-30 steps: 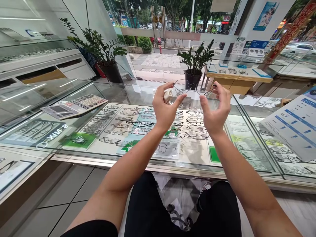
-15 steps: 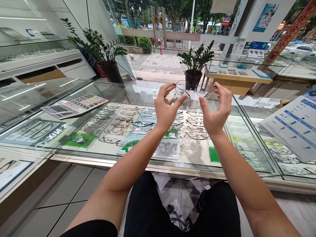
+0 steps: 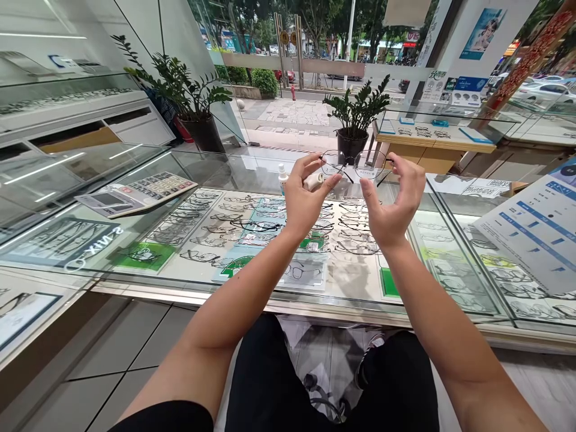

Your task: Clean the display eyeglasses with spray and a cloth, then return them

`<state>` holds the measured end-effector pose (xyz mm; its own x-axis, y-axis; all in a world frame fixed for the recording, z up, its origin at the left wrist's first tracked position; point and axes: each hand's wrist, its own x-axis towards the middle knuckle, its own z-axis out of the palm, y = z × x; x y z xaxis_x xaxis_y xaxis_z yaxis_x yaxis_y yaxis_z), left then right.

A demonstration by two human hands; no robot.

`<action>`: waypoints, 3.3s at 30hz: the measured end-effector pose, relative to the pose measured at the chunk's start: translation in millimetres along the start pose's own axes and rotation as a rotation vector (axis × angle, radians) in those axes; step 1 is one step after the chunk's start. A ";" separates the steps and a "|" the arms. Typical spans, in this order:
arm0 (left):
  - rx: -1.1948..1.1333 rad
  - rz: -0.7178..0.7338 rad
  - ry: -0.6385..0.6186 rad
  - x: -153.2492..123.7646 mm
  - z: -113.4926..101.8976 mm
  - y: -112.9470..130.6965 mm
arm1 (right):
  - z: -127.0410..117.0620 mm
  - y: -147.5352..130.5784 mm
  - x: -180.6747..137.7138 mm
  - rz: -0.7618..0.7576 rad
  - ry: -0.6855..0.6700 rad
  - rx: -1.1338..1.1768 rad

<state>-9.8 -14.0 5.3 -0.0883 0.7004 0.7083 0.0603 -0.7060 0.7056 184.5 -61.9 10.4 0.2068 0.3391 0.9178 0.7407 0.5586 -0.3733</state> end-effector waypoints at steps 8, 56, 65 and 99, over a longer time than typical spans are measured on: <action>0.022 -0.002 -0.001 0.2 -0.5 -1.7 | -0.4 0.0 0.3 0.026 -0.035 0.008; 0.155 0.112 0.101 -2.8 -1.5 4.1 | 4.4 4.1 -3.8 0.009 -0.036 0.036; 0.245 0.154 0.204 -6.2 -0.6 12.4 | 6.8 0.2 -5.8 0.117 -0.052 0.121; 0.274 0.171 0.186 -5.3 -2.8 13.5 | 8.7 -3.6 -6.5 0.196 -0.074 0.142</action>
<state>-11.3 -27.6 11.1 -0.2316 0.5258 0.8185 0.3512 -0.7394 0.5744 174.9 -59.5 4.6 0.2866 0.5031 0.8153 0.5930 0.5752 -0.5634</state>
